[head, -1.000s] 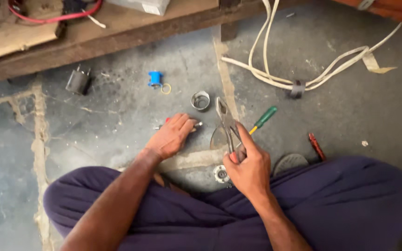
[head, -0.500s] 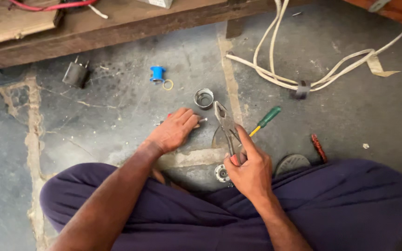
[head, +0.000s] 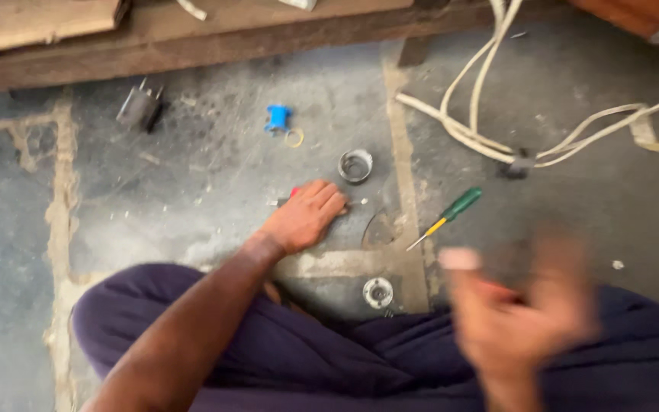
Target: The person sits on the floor and uses a screwdriver and pliers to disassemble and adjust a small cylindrical electrical component. They remove parts, manipulate internal wires, and reassemble the component.
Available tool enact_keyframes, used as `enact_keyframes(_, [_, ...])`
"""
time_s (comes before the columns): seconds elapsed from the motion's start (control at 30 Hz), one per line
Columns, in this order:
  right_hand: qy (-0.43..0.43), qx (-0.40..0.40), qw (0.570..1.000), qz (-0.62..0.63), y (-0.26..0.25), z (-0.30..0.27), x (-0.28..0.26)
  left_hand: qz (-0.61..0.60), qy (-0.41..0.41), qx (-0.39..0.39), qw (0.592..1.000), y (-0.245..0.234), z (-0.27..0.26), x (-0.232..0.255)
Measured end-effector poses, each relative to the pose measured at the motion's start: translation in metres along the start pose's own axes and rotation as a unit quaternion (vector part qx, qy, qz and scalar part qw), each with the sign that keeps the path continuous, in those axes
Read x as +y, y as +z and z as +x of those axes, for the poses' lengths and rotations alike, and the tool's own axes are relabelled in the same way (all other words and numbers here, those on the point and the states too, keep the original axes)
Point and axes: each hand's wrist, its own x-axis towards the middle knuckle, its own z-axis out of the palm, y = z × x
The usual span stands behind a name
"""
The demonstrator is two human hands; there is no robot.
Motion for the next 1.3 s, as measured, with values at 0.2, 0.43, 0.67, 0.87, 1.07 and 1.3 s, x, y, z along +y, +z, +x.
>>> enact_keyframes(0.2, [0.019,-0.080,0.997,0.012,0.059,-0.032,0.033,-0.022,0.010,0.005,1.000,-0.002,0.003,0.004])
enact_keyframes(0.43, [0.210,-0.160,0.959,0.103,0.050,-0.048,0.044,-0.009,-0.011,0.019,1.000,0.008,-0.014,0.009])
enact_keyframes(0.67, [0.219,-0.135,0.957,0.137,0.057,-0.026,0.036,-0.009,0.006,0.018,1.000,-0.020,0.002,0.010])
enact_keyframes(0.87, [0.176,-0.138,0.966,0.129,0.056,-0.027,0.037,0.023,-0.002,0.006,1.000,-0.020,-0.004,0.005])
enact_keyframes(1.07, [0.148,-0.146,0.975,0.085,0.054,-0.028,0.031,0.028,-0.008,0.003,1.000,-0.016,-0.005,0.010])
enact_keyframes(1.3, [0.011,-0.130,0.986,0.104,0.071,-0.034,0.029,0.018,0.011,-0.007,1.000,-0.016,-0.006,0.010])
